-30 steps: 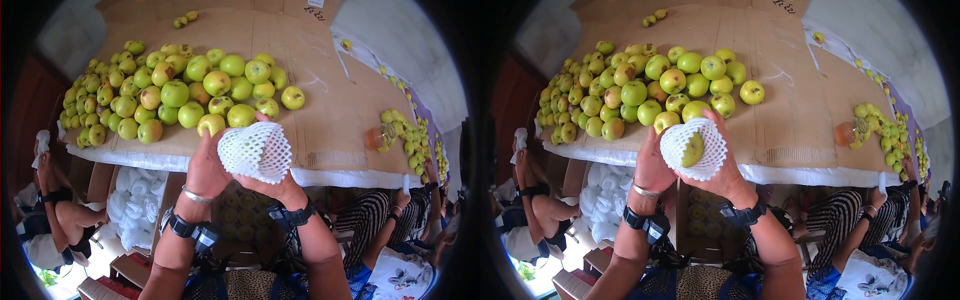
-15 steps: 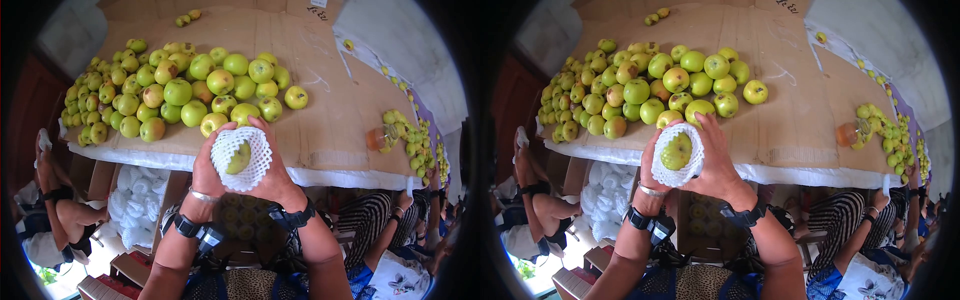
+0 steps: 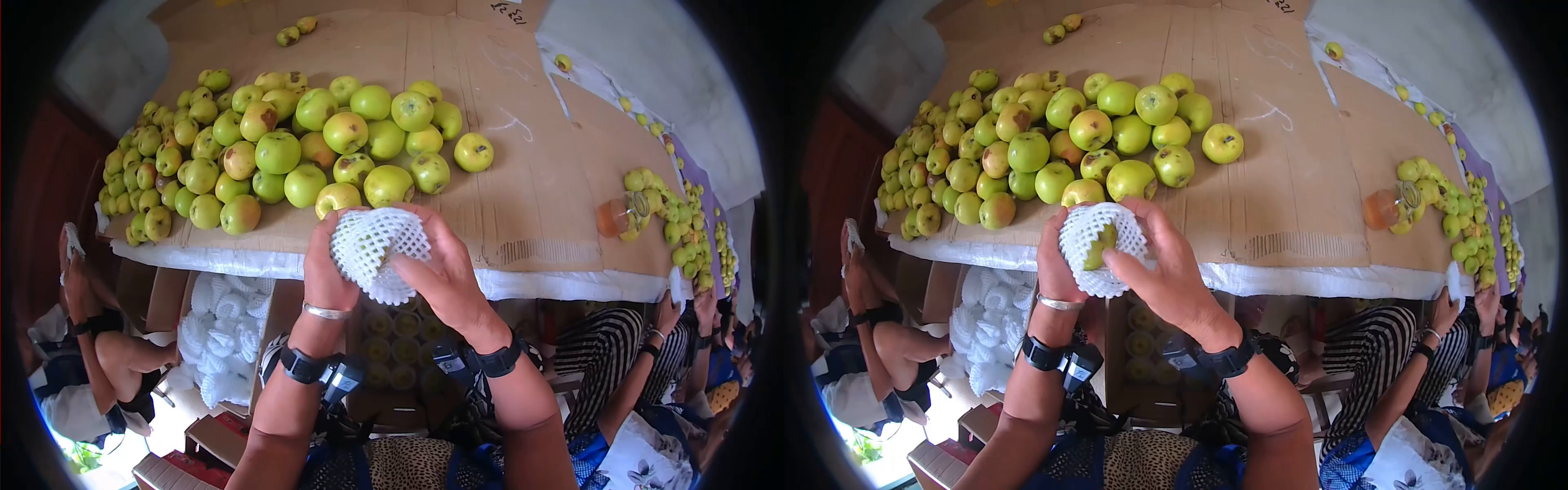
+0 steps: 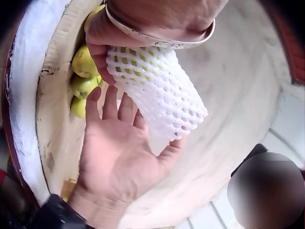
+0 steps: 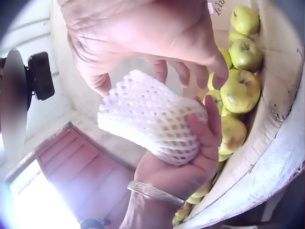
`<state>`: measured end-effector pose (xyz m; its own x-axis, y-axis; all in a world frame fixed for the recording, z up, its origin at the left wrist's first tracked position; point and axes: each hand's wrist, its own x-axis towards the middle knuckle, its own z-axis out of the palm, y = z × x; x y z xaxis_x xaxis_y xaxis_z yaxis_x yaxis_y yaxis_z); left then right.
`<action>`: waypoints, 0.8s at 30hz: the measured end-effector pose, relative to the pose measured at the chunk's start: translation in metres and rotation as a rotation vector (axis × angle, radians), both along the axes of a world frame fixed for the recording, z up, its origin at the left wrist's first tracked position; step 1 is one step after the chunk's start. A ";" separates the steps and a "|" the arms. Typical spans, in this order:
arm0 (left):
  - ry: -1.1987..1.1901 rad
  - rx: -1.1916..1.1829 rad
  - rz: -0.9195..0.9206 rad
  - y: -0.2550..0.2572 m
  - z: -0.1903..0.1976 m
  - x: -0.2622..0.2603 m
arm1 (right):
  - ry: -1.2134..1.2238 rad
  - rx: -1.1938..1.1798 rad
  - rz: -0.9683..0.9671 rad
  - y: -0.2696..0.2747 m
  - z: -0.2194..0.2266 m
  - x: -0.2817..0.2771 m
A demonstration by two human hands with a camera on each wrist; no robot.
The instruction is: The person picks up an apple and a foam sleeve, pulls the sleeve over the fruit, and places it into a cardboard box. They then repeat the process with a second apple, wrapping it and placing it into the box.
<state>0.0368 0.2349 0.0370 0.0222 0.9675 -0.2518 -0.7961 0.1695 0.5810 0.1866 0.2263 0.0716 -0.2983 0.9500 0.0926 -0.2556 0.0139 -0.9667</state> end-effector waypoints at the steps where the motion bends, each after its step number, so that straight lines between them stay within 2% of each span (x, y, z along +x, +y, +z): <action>1: 0.030 0.014 -0.001 -0.001 0.001 0.000 | -0.027 -0.011 -0.004 0.000 -0.003 0.000; 3: 0.082 0.038 -0.016 -0.002 0.001 0.004 | -0.087 -0.038 -0.024 0.001 -0.008 0.003; 6: 0.014 0.042 -0.080 -0.001 0.004 0.009 | -0.335 0.015 -0.085 0.003 -0.009 0.008; 9: 0.043 0.033 -0.078 -0.001 0.000 0.007 | -0.253 0.028 -0.129 0.006 -0.008 0.007; 10: 0.057 0.029 -0.070 -0.001 -0.002 0.007 | -0.274 0.142 -0.199 0.005 -0.003 0.008; 12: 0.320 0.034 0.006 -0.006 -0.002 0.007 | -0.315 0.374 -0.335 0.003 0.013 0.010; 14: 0.340 0.039 0.043 -0.005 0.000 0.006 | -0.464 0.638 -0.337 0.007 0.009 0.013; 15: 0.227 0.038 0.036 -0.003 0.004 0.007 | -0.539 0.767 -0.336 0.009 0.006 0.014; 16: 0.114 0.034 0.025 -0.004 0.008 0.009 | -0.566 0.742 -0.294 0.008 0.000 0.012; 18: 0.391 0.169 0.086 -0.013 0.022 0.015 | -0.701 0.622 -0.269 0.007 -0.015 0.011; 20: 0.451 0.177 0.101 -0.013 0.025 0.016 | -0.736 0.533 -0.204 0.008 -0.019 0.012; 22: 0.293 0.052 0.073 -0.006 0.020 0.014 | -0.673 0.476 -0.098 0.009 -0.013 0.014; 24: 0.335 0.092 0.065 -0.007 0.019 0.011 | -0.684 0.451 -0.072 0.011 -0.019 0.013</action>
<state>0.0482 0.2283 0.0563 -0.1093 0.9832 -0.1460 -0.5657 0.0593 0.8225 0.1997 0.2373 0.0526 -0.3670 0.8840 0.2896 0.4040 0.4319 -0.8064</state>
